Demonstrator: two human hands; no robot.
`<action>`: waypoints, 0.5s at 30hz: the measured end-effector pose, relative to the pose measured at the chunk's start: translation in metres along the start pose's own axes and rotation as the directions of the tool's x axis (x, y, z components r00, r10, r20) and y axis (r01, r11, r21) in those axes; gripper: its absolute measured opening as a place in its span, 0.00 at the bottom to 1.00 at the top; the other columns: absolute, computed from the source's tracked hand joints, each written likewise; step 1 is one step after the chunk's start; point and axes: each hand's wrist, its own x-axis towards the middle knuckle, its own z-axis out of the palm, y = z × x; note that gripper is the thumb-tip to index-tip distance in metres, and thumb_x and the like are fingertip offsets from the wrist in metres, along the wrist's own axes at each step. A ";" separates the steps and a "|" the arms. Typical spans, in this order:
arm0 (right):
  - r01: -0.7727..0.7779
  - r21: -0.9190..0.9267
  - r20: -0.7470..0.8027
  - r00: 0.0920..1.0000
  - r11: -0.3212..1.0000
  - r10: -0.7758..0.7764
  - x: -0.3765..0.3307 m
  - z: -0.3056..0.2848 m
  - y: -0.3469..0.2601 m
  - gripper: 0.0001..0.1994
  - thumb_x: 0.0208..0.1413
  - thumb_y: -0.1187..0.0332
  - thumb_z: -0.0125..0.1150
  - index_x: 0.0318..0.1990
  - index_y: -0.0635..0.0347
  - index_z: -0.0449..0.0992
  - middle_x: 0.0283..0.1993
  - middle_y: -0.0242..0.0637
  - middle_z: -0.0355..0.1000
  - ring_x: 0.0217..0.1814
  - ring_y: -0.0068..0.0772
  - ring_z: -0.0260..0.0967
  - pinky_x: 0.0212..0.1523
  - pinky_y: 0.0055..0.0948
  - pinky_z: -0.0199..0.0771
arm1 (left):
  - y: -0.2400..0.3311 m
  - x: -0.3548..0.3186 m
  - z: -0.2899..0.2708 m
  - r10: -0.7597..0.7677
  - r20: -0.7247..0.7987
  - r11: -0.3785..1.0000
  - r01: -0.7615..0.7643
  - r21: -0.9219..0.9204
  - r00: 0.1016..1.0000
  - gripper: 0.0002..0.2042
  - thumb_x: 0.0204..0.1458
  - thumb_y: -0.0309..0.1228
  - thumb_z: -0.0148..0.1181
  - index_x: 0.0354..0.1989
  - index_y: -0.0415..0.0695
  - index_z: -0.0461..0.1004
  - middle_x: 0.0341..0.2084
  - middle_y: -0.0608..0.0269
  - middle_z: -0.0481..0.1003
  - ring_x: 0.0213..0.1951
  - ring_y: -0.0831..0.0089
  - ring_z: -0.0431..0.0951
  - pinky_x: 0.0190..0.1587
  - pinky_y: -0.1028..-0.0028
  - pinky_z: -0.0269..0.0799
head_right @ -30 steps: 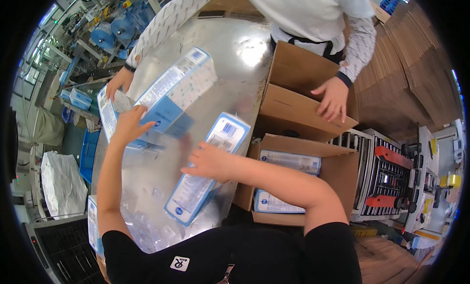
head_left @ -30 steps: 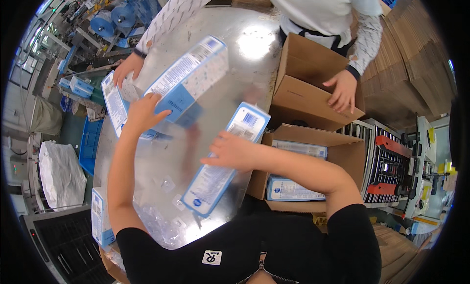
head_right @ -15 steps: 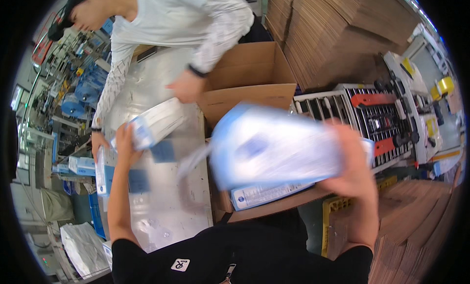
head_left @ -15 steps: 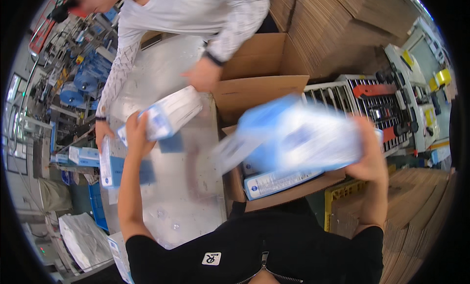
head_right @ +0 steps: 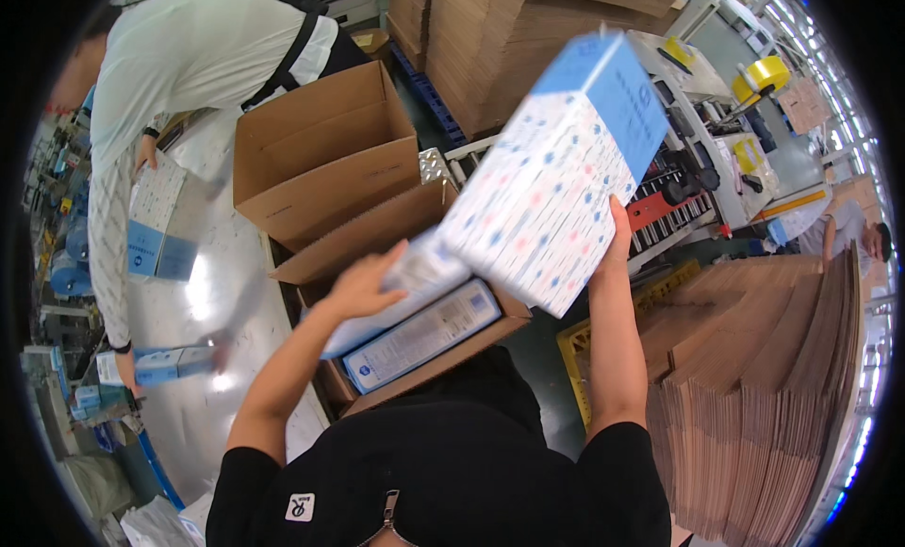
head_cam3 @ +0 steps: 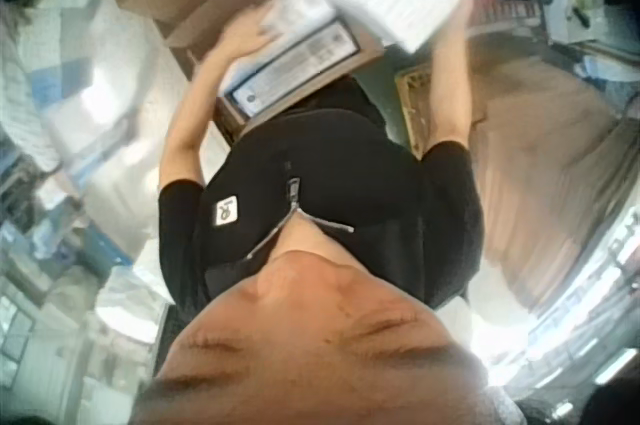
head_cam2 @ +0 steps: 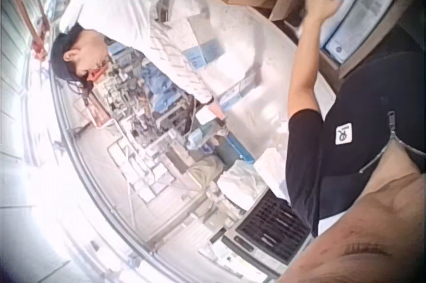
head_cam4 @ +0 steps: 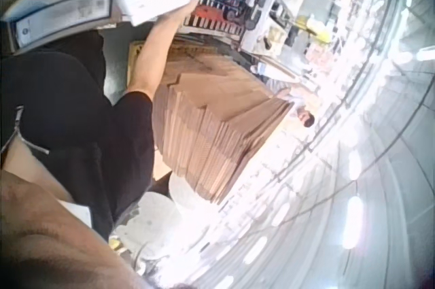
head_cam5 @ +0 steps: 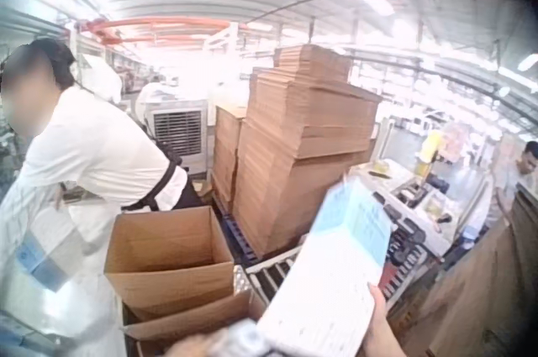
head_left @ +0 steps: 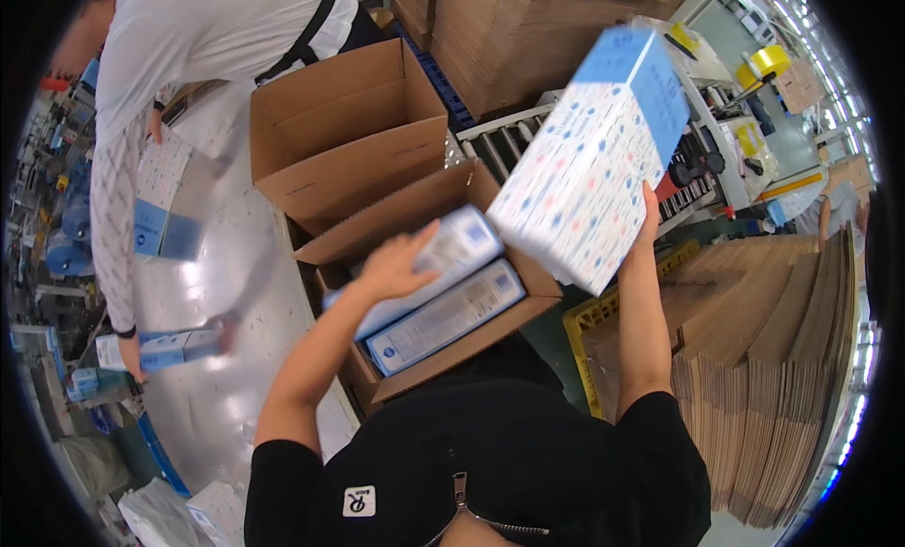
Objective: The person picks up boxes from a table, places them into a larger shipping carton, and then pushes the carton onto a conveyor belt. The person also handles cardboard sheets to prepare new cartons.
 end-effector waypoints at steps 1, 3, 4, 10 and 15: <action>0.021 -0.057 0.081 0.997 0.998 -0.017 -0.008 0.016 0.000 0.32 0.51 0.57 0.54 0.60 0.68 0.57 0.54 0.51 0.65 0.54 0.44 0.66 0.54 0.40 0.67 | -0.019 0.004 0.043 -0.156 0.216 0.972 0.189 -0.139 0.964 0.42 0.44 0.51 0.57 0.67 0.51 0.45 0.44 0.44 0.67 0.43 0.47 0.70 0.47 0.57 0.67; 0.158 -0.132 0.372 0.923 0.979 -0.099 -0.017 0.039 0.006 0.32 0.48 0.63 0.59 0.59 0.67 0.57 0.50 0.51 0.66 0.55 0.41 0.65 0.52 0.39 0.68 | -0.026 -0.004 0.092 -0.149 0.036 0.976 0.153 -0.154 0.988 0.39 0.44 0.57 0.54 0.61 0.43 0.58 0.49 0.37 0.66 0.48 0.47 0.69 0.51 0.55 0.63; 0.178 -0.301 0.529 0.849 0.937 0.009 -0.024 0.066 0.007 0.33 0.45 0.68 0.61 0.60 0.67 0.57 0.52 0.49 0.64 0.55 0.38 0.65 0.51 0.38 0.69 | -0.031 -0.012 0.102 -0.168 0.095 0.967 0.183 -0.176 0.981 0.35 0.47 0.54 0.53 0.60 0.42 0.59 0.52 0.40 0.64 0.50 0.48 0.68 0.53 0.57 0.62; 0.928 -0.195 0.788 0.341 -0.316 0.513 0.004 0.118 0.142 0.39 0.41 0.71 0.59 0.65 0.40 0.54 0.62 0.53 0.55 0.64 0.51 0.51 0.60 0.52 0.49 | 0.011 -0.058 0.062 0.290 -0.063 0.955 -0.285 0.077 0.955 0.21 0.43 0.32 0.60 0.49 0.44 0.69 0.44 0.50 0.71 0.45 0.54 0.72 0.45 0.63 0.69; 0.789 -0.581 0.448 0.514 -0.200 0.732 0.007 0.099 0.151 0.36 0.51 0.50 0.58 0.66 0.44 0.52 0.69 0.54 0.41 0.72 0.51 0.35 0.65 0.57 0.36 | -0.001 -0.112 0.034 0.059 -0.515 0.946 0.117 0.302 0.855 0.22 0.41 0.28 0.59 0.49 0.41 0.69 0.49 0.52 0.68 0.52 0.55 0.67 0.56 0.57 0.59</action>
